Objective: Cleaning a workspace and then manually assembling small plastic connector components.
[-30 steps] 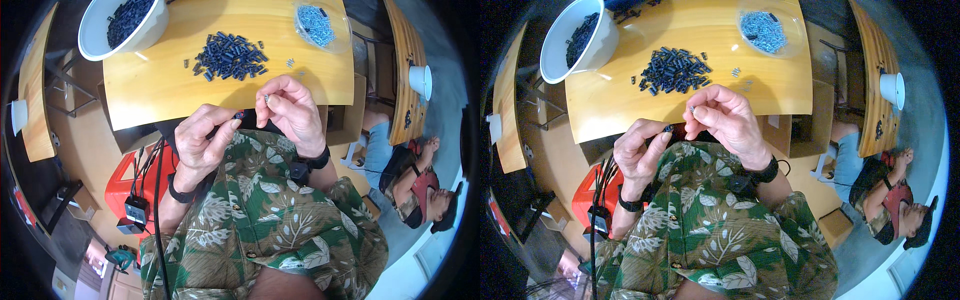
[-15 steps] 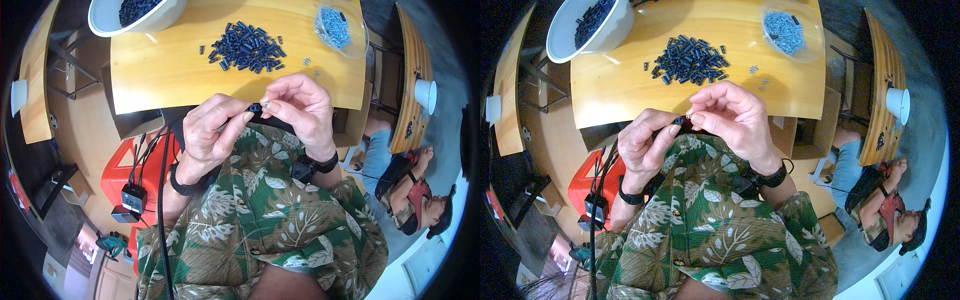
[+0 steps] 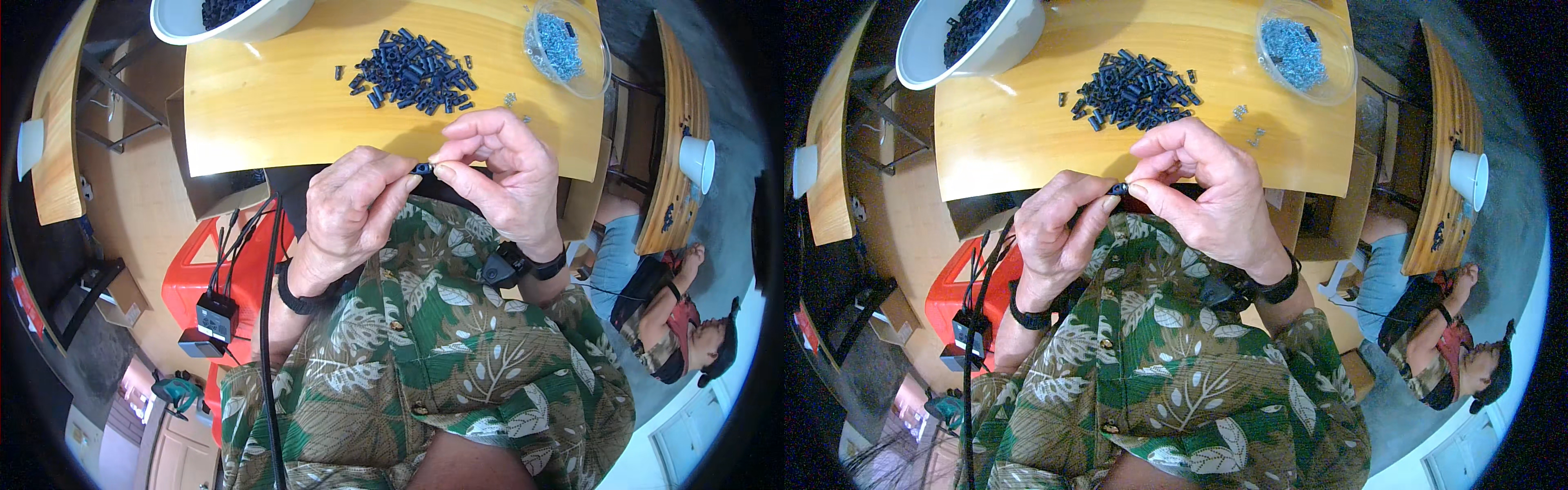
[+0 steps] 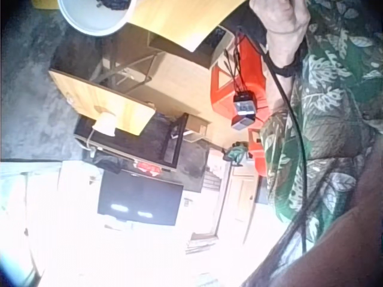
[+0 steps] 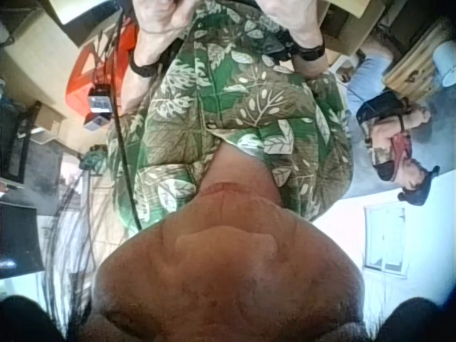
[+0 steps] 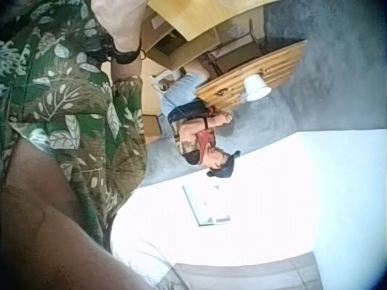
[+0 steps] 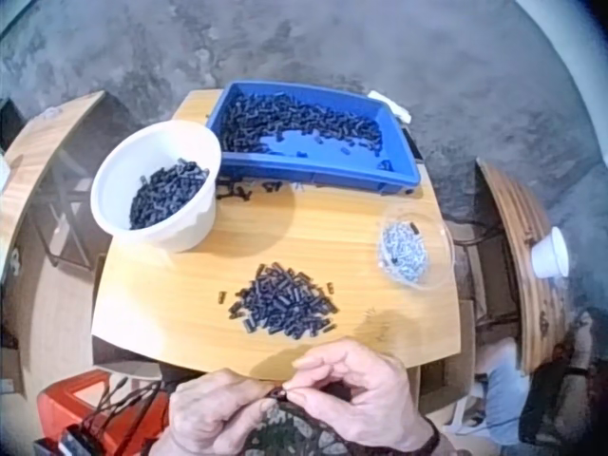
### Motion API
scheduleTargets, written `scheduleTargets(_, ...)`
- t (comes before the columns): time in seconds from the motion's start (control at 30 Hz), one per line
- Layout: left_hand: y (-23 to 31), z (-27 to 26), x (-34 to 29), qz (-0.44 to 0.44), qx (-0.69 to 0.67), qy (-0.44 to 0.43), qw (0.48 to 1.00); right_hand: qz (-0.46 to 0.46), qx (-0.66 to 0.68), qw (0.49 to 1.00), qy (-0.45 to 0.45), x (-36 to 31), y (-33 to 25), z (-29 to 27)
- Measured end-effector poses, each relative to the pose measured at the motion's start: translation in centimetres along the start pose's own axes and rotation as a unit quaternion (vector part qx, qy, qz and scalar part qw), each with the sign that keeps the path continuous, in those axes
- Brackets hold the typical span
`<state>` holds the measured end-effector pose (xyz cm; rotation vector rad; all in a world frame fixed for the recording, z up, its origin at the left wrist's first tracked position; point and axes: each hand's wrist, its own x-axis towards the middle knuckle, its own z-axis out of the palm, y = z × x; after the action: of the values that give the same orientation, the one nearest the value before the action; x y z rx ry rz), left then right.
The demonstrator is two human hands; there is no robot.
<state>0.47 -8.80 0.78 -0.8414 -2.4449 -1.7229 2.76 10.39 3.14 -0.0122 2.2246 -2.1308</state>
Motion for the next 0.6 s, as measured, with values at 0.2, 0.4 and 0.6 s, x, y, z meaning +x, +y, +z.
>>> scheduleTargets(0.2,-0.3,0.2,0.0,0.06,0.077,-0.001,0.995,-0.081,-0.21,0.973,-0.042,0.4,-1.1,-0.3)
scheduleTargets(0.4,-0.4,0.2,-0.1,0.059,0.058,0.003,0.997,-0.055,-0.16,0.983,-0.074,0.5,-1.2,-0.5)
scheduleTargets(0.6,-0.2,-0.2,-0.2,0.033,0.019,-0.023,0.999,0.093,0.132,0.98,-0.115,1.3,0.4,-1.5)
